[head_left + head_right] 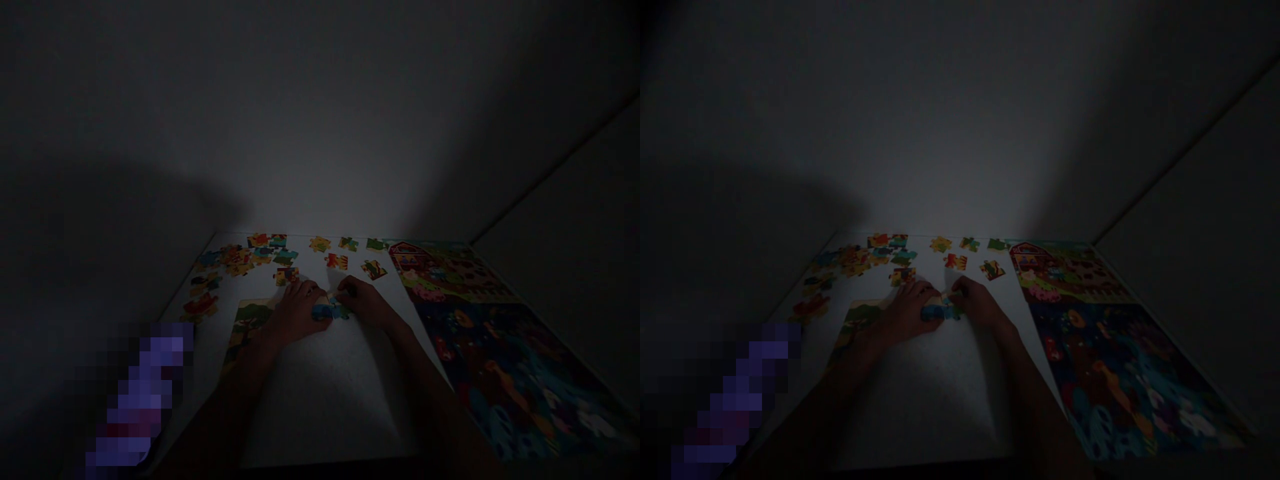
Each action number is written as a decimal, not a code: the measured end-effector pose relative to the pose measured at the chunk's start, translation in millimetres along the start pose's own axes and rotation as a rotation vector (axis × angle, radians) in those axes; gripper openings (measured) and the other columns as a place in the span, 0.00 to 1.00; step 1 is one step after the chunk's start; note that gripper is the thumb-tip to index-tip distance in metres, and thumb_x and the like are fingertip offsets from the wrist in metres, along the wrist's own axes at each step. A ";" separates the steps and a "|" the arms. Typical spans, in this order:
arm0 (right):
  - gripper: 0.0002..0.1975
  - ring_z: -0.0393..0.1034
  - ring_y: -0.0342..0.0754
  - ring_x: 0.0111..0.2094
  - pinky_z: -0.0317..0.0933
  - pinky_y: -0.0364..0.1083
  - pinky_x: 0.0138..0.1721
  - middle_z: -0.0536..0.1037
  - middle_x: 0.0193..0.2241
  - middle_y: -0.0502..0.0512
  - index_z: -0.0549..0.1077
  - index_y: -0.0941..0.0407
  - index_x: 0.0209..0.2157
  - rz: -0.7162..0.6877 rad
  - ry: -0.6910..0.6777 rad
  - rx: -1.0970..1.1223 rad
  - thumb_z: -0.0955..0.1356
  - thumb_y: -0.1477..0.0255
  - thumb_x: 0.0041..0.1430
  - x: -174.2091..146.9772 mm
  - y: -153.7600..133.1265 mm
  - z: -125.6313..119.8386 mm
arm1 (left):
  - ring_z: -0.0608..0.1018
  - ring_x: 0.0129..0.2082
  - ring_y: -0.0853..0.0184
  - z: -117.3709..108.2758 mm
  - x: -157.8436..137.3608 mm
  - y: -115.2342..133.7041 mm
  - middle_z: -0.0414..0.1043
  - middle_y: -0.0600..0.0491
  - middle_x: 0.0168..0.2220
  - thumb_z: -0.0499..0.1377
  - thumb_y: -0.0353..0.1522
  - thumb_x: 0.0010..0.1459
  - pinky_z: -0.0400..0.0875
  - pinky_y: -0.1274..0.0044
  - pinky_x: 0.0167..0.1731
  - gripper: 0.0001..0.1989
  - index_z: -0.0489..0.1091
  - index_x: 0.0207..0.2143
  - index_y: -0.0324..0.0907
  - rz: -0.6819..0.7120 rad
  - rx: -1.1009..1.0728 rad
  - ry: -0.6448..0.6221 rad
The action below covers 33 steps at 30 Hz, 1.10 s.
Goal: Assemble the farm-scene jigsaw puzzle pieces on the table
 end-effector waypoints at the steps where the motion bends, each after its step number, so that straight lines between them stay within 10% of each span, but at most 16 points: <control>1: 0.09 0.65 0.44 0.29 0.58 0.42 0.30 0.72 0.28 0.48 0.71 0.55 0.37 0.007 0.002 -0.040 0.68 0.69 0.54 -0.6 -2.1 -0.4 | 0.67 0.54 0.52 0.5 -0.1 -0.3 0.66 0.47 0.51 0.65 0.39 0.53 0.60 0.61 0.57 0.24 0.69 0.52 0.44 0.002 0.001 0.002; 27: 0.07 0.69 0.45 0.34 0.60 0.43 0.36 0.74 0.36 0.53 0.76 0.56 0.36 -0.077 0.018 -0.222 0.68 0.67 0.58 1.7 -0.3 4.3 | 0.66 0.53 0.53 6.8 0.3 5.3 0.66 0.48 0.52 0.64 0.44 0.57 0.60 0.61 0.57 0.26 0.68 0.56 0.47 0.038 0.045 0.015; 33: 0.10 0.69 0.48 0.34 0.62 0.46 0.38 0.77 0.32 0.55 0.75 0.57 0.33 -0.045 0.430 -0.129 0.65 0.67 0.57 9.6 15.8 -30.4 | 0.67 0.53 0.54 8.1 2.0 5.8 0.67 0.47 0.51 0.64 0.43 0.57 0.60 0.61 0.57 0.24 0.70 0.54 0.46 0.028 0.043 0.039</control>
Point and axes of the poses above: each hand's wrist, its own x-axis towards the middle knuckle, its own z-axis out of the palm, y = z × x, the point moved 4 cm from there along x, towards the middle knuckle
